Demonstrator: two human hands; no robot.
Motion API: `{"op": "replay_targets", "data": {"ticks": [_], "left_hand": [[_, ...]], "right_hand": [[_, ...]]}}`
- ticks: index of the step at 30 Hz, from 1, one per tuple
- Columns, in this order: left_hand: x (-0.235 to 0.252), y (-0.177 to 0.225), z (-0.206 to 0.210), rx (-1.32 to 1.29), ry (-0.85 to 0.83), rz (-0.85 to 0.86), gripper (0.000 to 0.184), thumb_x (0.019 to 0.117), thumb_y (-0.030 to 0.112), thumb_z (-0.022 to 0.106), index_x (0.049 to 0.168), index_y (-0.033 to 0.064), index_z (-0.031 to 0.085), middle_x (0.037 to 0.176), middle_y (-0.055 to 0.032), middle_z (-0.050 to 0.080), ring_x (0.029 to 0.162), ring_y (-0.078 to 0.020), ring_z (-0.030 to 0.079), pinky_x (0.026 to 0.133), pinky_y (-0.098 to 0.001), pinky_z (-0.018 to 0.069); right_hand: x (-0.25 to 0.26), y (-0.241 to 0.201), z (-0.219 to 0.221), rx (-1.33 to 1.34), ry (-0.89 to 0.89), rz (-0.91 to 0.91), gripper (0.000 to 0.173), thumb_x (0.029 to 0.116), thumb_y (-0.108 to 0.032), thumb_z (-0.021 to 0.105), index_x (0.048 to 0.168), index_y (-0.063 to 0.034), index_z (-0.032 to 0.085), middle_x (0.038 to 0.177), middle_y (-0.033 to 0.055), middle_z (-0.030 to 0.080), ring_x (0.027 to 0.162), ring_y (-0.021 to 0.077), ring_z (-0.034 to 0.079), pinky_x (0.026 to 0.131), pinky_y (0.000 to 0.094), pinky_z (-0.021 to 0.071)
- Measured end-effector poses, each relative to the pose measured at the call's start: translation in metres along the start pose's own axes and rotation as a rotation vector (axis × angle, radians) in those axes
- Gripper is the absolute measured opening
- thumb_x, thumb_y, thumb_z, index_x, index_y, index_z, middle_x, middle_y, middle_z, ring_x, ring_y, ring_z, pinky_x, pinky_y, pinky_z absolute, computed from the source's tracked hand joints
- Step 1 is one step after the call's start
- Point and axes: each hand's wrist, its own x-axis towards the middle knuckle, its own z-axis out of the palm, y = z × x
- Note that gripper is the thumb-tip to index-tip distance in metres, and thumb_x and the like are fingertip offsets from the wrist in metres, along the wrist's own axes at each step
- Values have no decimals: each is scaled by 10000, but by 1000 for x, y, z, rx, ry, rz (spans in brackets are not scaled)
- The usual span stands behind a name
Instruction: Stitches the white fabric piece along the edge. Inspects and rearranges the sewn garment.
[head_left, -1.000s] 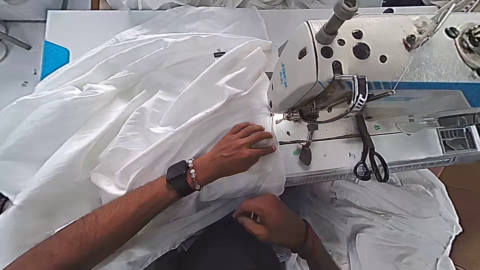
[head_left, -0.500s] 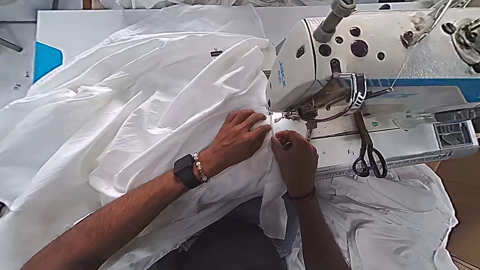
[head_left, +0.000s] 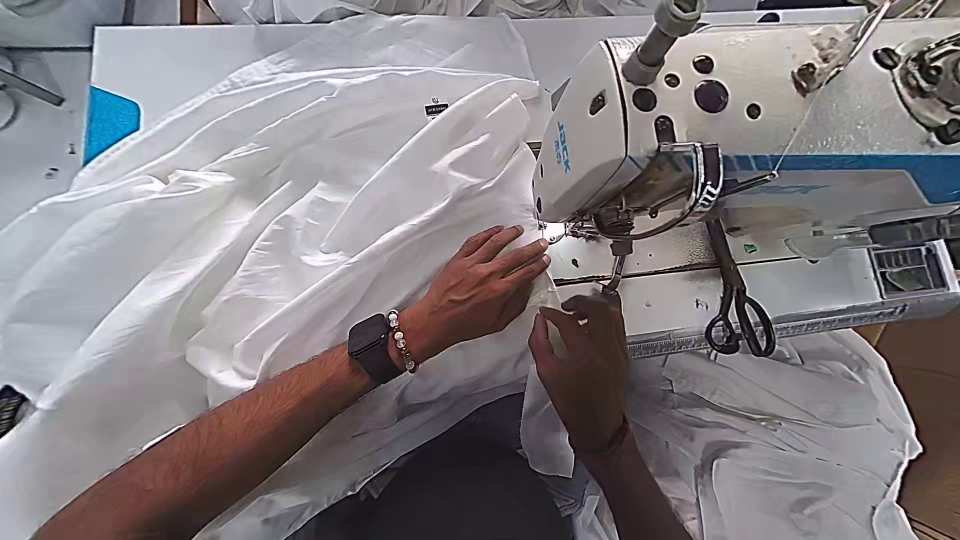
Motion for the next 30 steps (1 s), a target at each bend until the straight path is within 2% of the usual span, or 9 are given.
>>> {"op": "replay_targets", "data": {"ticks": [3,6,8,13,15,18,21,24,30], "left_hand": [[-6,4,0,-28,-8,11,387,1043,281,461,1348,259,698,1504,24,576,1474,-306,419,1223,-530,298],[-9,3,0,-38,-28,8,392,1046,291,458,1370,290,680,1526,45,553,1501,-299,378,1237,-541,268],[-8,2,0,-24,-29,7,403,1039,304,458,1384,307,668,1526,59,551,1503,-290,375,1235,-541,263],[-5,2,-4,-36,-50,27,407,1038,299,459,1391,280,661,1519,45,558,1490,-275,395,1228,-528,279],[-5,1,-4,-39,-46,37,407,1035,298,464,1388,288,666,1514,48,563,1483,-275,400,1219,-517,285],[-6,1,-4,-44,-31,44,403,1037,295,460,1379,289,674,1495,51,580,1461,-272,425,1205,-506,297],[-5,1,-5,-20,-11,28,398,1036,304,465,1375,293,675,1477,72,595,1446,-256,444,1192,-496,313],[-6,0,-6,-19,-23,25,402,1026,314,471,1366,270,681,1465,73,603,1430,-247,460,1183,-481,324],[-2,-3,-8,-34,-55,80,369,1029,312,483,1321,315,709,1467,44,602,1431,-260,449,1174,-496,310]], "right_hand": [[-53,-7,-7,1,-37,55,287,906,-393,661,1037,-160,766,973,52,656,900,216,599,744,369,483],[-90,12,-13,-32,33,114,126,884,-185,615,878,-103,711,784,53,621,678,184,617,566,324,513],[-90,27,-31,-67,107,165,116,885,-144,604,794,-87,647,710,48,561,579,153,550,484,278,455],[-62,37,-61,12,-567,195,112,841,-124,636,871,-129,744,783,45,666,610,199,656,495,416,540],[-37,24,-59,63,-406,148,172,899,-223,606,951,-171,761,828,-3,638,647,120,611,531,320,525],[4,19,-30,74,-148,133,291,992,-322,610,1159,-118,733,989,41,712,905,201,659,776,393,540],[9,23,6,29,-32,90,230,1000,-275,618,1081,-131,778,781,5,699,661,152,648,568,333,525],[-8,20,11,-53,35,-10,259,995,-165,592,1137,-104,800,651,23,686,500,153,608,431,323,448],[-7,18,2,-169,-85,-48,353,978,-178,534,1235,-129,770,526,1,569,398,166,505,370,336,345]]}}
